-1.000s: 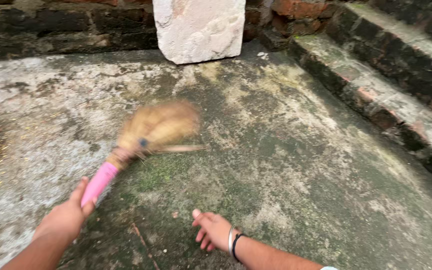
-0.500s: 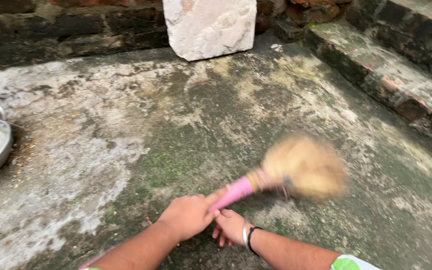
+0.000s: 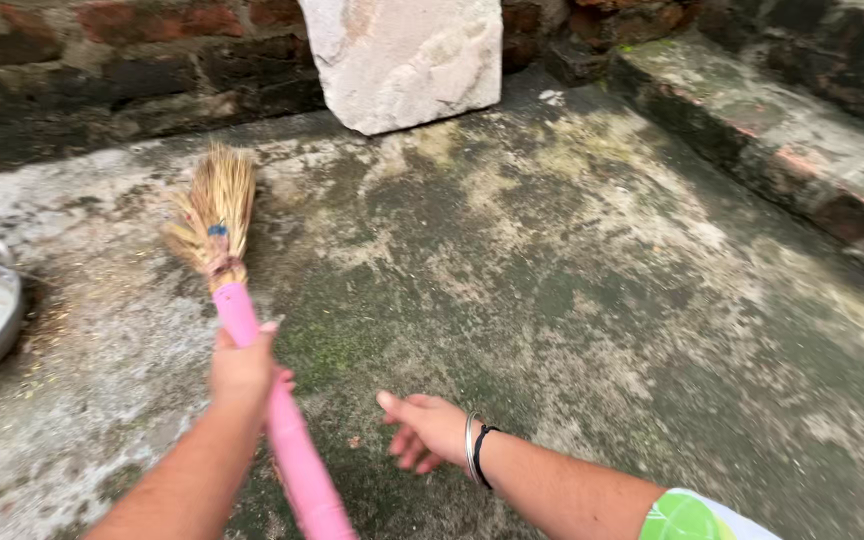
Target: The person sweeps debris from an outdoor concrete floor using a broom and moves a metal pan and a brick out of the way.
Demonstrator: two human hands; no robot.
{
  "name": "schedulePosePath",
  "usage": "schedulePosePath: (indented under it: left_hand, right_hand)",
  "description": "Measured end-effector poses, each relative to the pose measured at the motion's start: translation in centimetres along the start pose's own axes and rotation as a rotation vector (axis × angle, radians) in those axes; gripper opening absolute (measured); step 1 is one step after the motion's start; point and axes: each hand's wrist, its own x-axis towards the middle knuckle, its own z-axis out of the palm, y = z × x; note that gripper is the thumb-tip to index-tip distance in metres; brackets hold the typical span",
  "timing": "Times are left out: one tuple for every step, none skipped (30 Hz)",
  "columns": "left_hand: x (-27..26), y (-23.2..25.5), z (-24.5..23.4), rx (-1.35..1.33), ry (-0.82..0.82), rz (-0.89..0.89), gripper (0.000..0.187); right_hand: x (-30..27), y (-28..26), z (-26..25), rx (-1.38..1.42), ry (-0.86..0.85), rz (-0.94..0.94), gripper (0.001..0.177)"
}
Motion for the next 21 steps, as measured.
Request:
schedulePosePath:
  left_hand:
    - [-0.6, 0.0, 1.1, -0.085, -0.014, -0.004, 0.051]
    - [-1.3, 0.0, 2.5, -0.17, -0.028, -0.007, 0.045]
    - [-2.1, 0.2, 4.3, -0.222, -0.082, 0.025, 0.036]
    - [-2.9, 0.4, 6.2, -0.274, -0.138, 0.058, 0.029]
    - [-4.1, 0.4, 8.5, -0.254, -0.182, 0.072, 0.031]
    - [-5.1, 0.7, 10.3, -0.235, -0.227, 0.086, 0.034]
    - [-5.7, 1.2, 11.7, -0.163, -0.275, 0.156, 0.037]
    - [-6.3, 1.7, 13.1, -0.091, -0.323, 0.225, 0.041]
    - [-6.8, 2.3, 14.3, -0.019, -0.369, 0.297, 0.045]
    - [-7.3, 2.9, 15.1, 0.103, -0.445, 0.357, 0.048]
    - [-8.0, 3.5, 15.7, 0.229, -0.527, 0.415, 0.052]
    - [-8.7, 4.2, 16.2, 0.357, -0.608, 0.472, 0.056]
    - [-9.3, 5.1, 17.2, 0.412, -0.665, 0.528, 0.057]
    - [-9.9, 6.1, 18.2, 0.466, -0.721, 0.586, 0.058]
    - [-10.6, 6.8, 19.0, 0.517, -0.774, 0.639, 0.06]
    - [-11.2, 7.7, 20.2, 0.548, -0.775, 0.589, 0.059]
    - [-11.8, 8.4, 21.7, 0.582, -0.779, 0.534, 0.058]
    - [-12.5, 8.6, 23.2, 0.616, -0.783, 0.479, 0.057]
    - [-13.1, 8.6, 24.8, 0.57, -0.829, 0.469, 0.057]
    - [-13.5, 8.4, 26.6, 0.525, -0.875, 0.457, 0.056]
    - [-13.8, 8.1, 28.6, 0.476, -0.924, 0.442, 0.056]
  right_hand:
    - [-1.1, -1.4, 0.6, 0.11, -0.077, -0.026, 0.061]
    - [-2.3, -2.7, 1.2, 0.22, -0.155, -0.051, 0.063]
    - [-3.6, -3.7, 1.7, 0.315, -0.223, -0.068, 0.059]
    - [-4.8, -4.3, 2.1, 0.41, -0.291, -0.083, 0.059]
    - [-5.8, -4.6, 1.7, 0.507, -0.352, -0.096, 0.062]
    - [-6.4, -4.9, 0.9, 0.536, -0.349, -0.141, 0.061]
    - [-6.8, -4.8, -0.3, 0.562, -0.338, -0.183, 0.061]
    - [-6.9, -4.4, -1.6, 0.588, -0.326, -0.226, 0.062]
    - [-6.6, -4.0, -2.9, 0.596, -0.141, -0.291, 0.056]
    - [-6.0, -3.6, -4.1, 0.6, 0.045, -0.353, 0.051]
    - [-5.5, -3.1, -5.3, 0.605, 0.238, -0.41, 0.045]
    - [-5.2, -2.5, -6.8, 0.572, 0.346, -0.416, 0.039]
    - [-4.9, -2.1, -8.8, 0.542, 0.463, -0.425, 0.035]
    - [-4.8, -1.7, -10.6, 0.511, 0.581, -0.432, 0.031]
    - [-4.9, -1.2, -12.2, 0.548, 0.67, -0.451, 0.028]
    - [-5.1, -0.8, -13.7, 0.584, 0.759, -0.47, 0.026]
    - [-5.5, -0.1, -14.9, 0.621, 0.849, -0.482, 0.023]
    - [-6.1, 0.5, -16.4, 0.612, 0.963, -0.483, 0.028]
    - [-6.8, 1.1, -18.0, 0.604, 1.084, -0.486, 0.032]
    - [-7.6, 2.0, -19.2, 0.627, 1.188, -0.449, 0.041]
    - [-8.6, 3.4, -20.2, 0.645, 1.295, -0.407, 0.05]
